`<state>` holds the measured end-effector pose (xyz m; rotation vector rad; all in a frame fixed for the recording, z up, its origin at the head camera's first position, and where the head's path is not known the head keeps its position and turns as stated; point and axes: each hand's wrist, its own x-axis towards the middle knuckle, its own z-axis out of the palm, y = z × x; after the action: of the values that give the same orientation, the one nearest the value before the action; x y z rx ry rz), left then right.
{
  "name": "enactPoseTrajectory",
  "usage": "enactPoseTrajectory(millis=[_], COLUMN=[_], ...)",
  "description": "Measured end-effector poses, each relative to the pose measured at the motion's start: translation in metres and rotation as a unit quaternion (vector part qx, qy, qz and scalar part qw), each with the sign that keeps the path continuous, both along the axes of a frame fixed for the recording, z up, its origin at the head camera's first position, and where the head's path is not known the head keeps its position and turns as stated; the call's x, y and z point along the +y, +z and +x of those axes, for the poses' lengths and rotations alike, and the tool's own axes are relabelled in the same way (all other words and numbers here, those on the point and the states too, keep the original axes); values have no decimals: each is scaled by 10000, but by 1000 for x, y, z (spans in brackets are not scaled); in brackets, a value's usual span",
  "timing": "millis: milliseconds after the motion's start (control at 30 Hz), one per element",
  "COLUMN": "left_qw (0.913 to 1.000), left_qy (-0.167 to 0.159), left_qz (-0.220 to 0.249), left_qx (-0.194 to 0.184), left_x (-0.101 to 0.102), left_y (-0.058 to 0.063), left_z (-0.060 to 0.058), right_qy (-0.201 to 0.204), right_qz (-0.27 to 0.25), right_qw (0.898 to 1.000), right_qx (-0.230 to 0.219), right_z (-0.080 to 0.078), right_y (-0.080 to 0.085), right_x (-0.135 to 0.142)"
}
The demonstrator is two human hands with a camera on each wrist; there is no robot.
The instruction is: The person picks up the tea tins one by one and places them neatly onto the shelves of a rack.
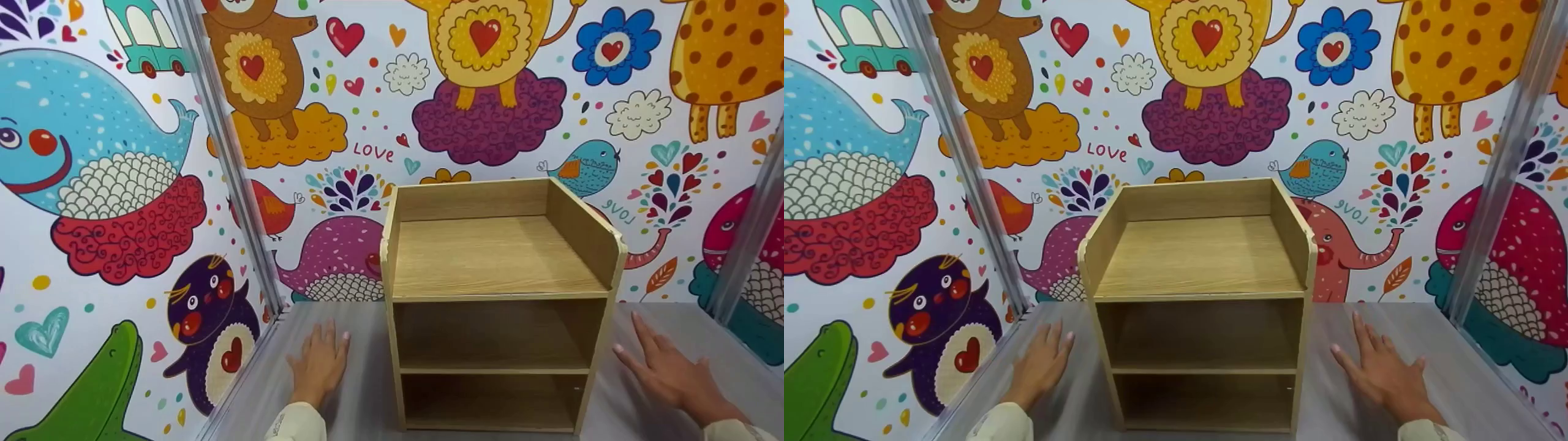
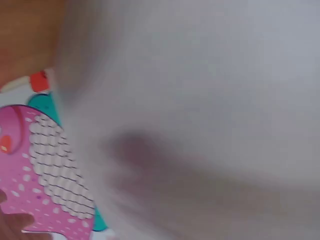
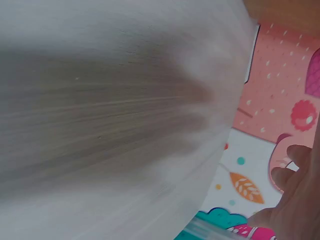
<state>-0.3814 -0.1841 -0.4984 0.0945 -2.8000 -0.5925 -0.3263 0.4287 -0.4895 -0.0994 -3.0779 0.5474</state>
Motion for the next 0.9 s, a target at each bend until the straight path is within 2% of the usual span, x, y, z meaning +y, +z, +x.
enactPoseTrajectory(millis=[200,367,533,700,800,900], left_qw=[9938,9795,9557,9289,9130,9013], left_qy=[-359,-674,-1338,-1766,-2047,-2314], left_qz=[665,1315,2061,2745,2971,3068], left_qx=[811,1371,1619,1746,1904,2001], left_x=[18,36,53,66,74,84], left_y=[14,25,41,56,63,70], left_z=[9,18,31,46,55,64], right_qy=[64,14,46,87,167,62], right_qz=[212,279,246,300,344,349], right_qw=[9997,9996,9995,9982,9961,9908], right_qx=[-50,2,183,512,790,1307], right_z=[12,27,42,56,66,79], right_y=[5,8,13,12,9,8], right_x=[-3,-14,-31,-49,-58,-70])
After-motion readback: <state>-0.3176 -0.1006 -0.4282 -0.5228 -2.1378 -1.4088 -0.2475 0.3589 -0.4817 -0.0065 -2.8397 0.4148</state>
